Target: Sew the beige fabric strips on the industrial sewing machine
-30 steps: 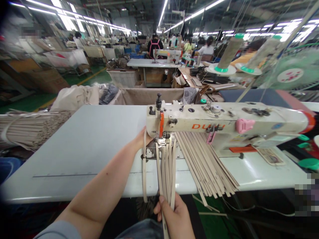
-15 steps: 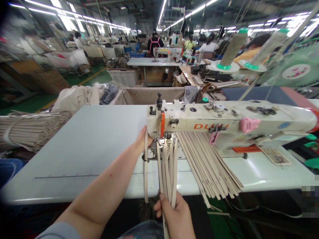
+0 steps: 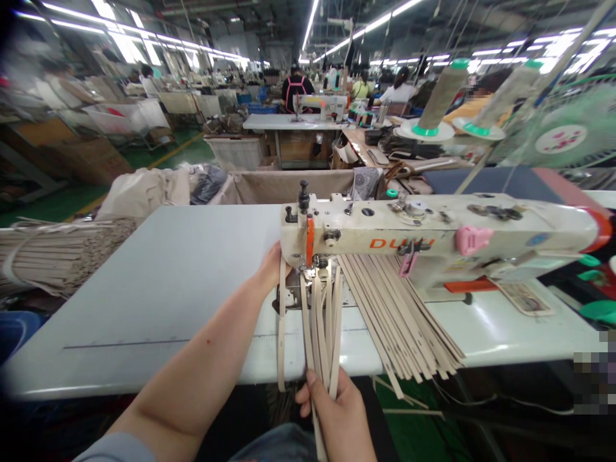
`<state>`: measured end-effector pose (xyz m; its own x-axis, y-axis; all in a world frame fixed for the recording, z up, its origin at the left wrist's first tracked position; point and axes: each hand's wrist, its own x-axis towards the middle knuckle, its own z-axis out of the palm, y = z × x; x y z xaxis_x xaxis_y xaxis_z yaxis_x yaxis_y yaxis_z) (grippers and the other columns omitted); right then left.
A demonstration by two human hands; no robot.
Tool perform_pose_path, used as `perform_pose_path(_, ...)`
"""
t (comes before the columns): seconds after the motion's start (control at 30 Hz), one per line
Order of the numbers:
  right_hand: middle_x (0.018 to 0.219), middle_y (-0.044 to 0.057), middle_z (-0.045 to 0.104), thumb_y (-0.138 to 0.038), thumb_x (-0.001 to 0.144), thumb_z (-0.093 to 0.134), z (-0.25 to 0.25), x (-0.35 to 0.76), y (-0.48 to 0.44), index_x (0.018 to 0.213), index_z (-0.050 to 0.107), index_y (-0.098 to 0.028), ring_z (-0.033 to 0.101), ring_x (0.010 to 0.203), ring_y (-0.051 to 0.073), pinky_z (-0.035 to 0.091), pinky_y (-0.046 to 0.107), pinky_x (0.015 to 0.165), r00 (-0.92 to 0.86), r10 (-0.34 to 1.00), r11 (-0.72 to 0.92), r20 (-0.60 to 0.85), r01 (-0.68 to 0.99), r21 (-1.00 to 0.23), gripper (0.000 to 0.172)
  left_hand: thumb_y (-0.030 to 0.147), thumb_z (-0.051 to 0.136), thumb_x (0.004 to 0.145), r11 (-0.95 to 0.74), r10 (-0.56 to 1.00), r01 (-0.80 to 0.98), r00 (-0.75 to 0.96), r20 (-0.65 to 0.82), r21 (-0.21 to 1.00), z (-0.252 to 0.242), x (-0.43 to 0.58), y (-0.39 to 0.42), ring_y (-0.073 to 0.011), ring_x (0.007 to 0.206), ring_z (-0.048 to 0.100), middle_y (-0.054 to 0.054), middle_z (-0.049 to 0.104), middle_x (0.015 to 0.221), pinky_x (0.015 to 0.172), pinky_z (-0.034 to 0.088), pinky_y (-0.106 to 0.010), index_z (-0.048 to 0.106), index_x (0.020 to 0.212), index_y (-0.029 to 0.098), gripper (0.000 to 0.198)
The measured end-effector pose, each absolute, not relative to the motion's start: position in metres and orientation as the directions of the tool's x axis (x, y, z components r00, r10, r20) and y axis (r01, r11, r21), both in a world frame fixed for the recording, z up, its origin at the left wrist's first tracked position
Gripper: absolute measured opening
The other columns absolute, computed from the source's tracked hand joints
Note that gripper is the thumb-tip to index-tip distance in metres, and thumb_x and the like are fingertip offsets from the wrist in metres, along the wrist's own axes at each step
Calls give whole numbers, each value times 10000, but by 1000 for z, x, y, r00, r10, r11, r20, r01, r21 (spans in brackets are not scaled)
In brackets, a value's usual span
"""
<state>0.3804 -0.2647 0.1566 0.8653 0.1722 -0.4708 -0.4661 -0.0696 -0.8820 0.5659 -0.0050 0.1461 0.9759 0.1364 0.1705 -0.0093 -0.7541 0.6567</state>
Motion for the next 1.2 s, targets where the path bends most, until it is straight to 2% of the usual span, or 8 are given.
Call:
perform_pose_path(0.13,555,22,721,-850,690,900,159,378,-265,791,776,-192,592,526,174,451,294,561,865,155,-41,-477,-477,-878,677,209,889,724,-835,48,-31,991,128,550,150,556,4,-475,1664,348,-166,588,1619,1409,251,-637,624,1555,171,873)
perform_pose_path(0.2,617,57,773,-853,701,891,162,377,-266,763,764,-191,627,542,180,449,286,540,856,151,-21,-494,-497,-868,677,299,1010,606,-822,-13,-49,998,67,567,150,551,6,-497,1676,308,-179,498,1699,1409,251,-622,485,1669,175,1192)
perform_pose_path(0.27,654,83,802,-845,738,870,165,376,-268,728,762,-185,645,543,177,466,282,535,841,153,-2,-519,-525,-851,669,355,1060,535,-817,-27,-37,999,26,576,150,549,5,-505,1665,326,-179,448,1742,1411,248,-607,438,1700,197,1330)
perform_pose_path(0.4,696,94,827,-750,748,926,169,375,-274,721,805,-158,687,568,170,537,271,578,798,152,88,-583,-598,-796,605,401,1066,530,-823,-10,-10,1000,3,567,150,548,2,-503,1671,322,-144,443,1757,1425,219,-599,448,1700,243,1333)
perform_pose_path(0.6,819,111,870,-621,546,1091,166,367,-283,901,891,-126,812,757,228,633,283,738,709,177,242,-682,-703,-668,640,392,1046,585,-836,-32,-14,999,-23,549,153,548,1,-492,1691,283,-173,443,1744,1431,203,-603,517,1647,198,1202)
perform_pose_path(0.9,681,62,799,-643,607,1057,156,359,-293,922,863,-131,829,710,258,614,299,674,707,236,220,-667,-708,-671,632,362,1029,601,-840,-68,-40,997,-31,540,157,548,0,-494,1680,306,-176,488,1718,1411,221,-665,537,1621,221,1141)
perform_pose_path(1.07,661,42,784,-672,633,1041,154,359,-292,909,835,-150,807,664,227,607,284,648,717,232,187,-658,-696,-693,626,385,1041,601,-825,-45,-36,999,-1,564,147,548,4,-475,1708,249,-205,371,1787,1422,202,-625,441,1701,189,1269)
perform_pose_path(1.2,683,55,802,-727,633,1018,156,358,-288,810,788,-158,804,677,212,604,266,641,728,244,146,-640,-680,-718,639,417,1036,610,-823,-91,-99,995,43,560,142,551,5,-464,1679,329,-182,444,1750,1409,215,-658,522,1651,222,1177)
